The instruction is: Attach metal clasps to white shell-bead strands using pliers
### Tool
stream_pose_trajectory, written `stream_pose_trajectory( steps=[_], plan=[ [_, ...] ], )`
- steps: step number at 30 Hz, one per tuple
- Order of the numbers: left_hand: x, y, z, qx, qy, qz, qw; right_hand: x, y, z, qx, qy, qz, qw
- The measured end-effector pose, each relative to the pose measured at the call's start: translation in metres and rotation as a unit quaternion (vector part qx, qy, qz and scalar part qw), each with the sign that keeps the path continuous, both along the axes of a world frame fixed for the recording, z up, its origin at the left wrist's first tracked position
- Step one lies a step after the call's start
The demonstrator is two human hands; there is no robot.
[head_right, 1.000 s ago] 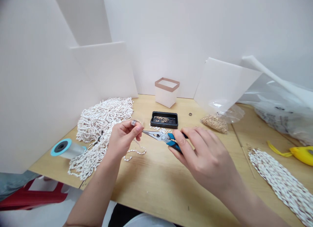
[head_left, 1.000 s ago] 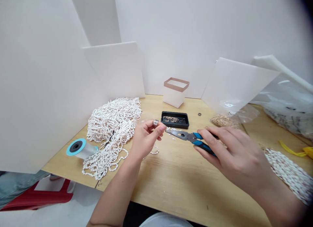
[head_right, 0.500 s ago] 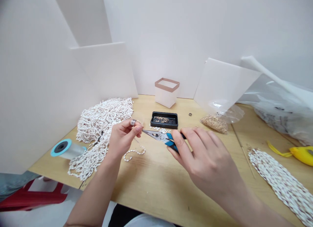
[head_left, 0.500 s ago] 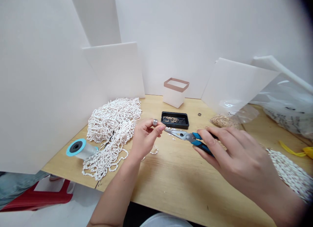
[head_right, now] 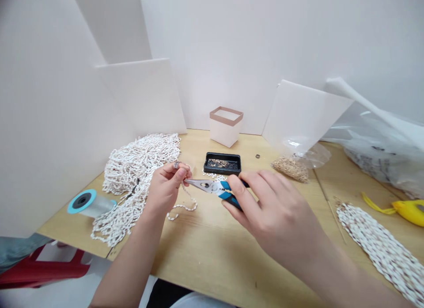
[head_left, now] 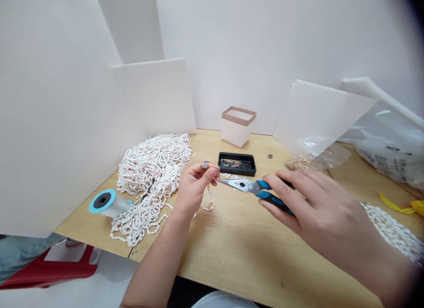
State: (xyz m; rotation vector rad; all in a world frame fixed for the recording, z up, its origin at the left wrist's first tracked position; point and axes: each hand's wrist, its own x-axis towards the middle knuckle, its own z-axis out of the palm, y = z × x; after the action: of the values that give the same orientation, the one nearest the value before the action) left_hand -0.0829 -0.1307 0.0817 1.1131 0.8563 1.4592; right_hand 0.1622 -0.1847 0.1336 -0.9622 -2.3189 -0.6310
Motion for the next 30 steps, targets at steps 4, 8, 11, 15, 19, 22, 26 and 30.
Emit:
stream_pose_trajectory(
  steps=[4, 8, 11, 15, 19, 22, 26, 30],
  plan=[
    [0.001, -0.003, 0.002, -0.034, -0.074, -0.017, 0.997, 0.001, 0.013, -0.011, -0.197, 0.130, 0.048, 0.970],
    [0.001, -0.008, 0.006, -0.053, -0.129, -0.044, 0.989, 0.002, 0.026, -0.027, -0.357, 0.221, 0.064, 0.905],
    [0.002, -0.011, 0.009, -0.051, -0.139, -0.050, 0.988, 0.001, 0.033, -0.036, -0.428, 0.271, 0.080, 0.859],
    [0.002, -0.012, 0.010, -0.040, -0.132, -0.031, 0.990, -0.001, 0.035, -0.041, -0.527, 0.316, 0.114, 0.781],
    [0.001, -0.012, 0.006, -0.003, -0.100, 0.004, 0.995, 0.000, 0.036, -0.047, -0.600, 0.333, 0.132, 0.715],
    [0.001, -0.013, 0.004, 0.040, -0.061, 0.032, 0.997, 0.002, 0.038, -0.052, -0.634, 0.331, 0.140, 0.685],
    [0.002, -0.016, 0.007, 0.074, -0.039, 0.052, 0.995, 0.003, 0.042, -0.057, -0.655, 0.341, 0.156, 0.656],
    [0.003, -0.018, 0.010, 0.084, -0.024, 0.065, 0.994, 0.000, 0.042, -0.056, -0.659, 0.345, 0.158, 0.649]
  ],
)
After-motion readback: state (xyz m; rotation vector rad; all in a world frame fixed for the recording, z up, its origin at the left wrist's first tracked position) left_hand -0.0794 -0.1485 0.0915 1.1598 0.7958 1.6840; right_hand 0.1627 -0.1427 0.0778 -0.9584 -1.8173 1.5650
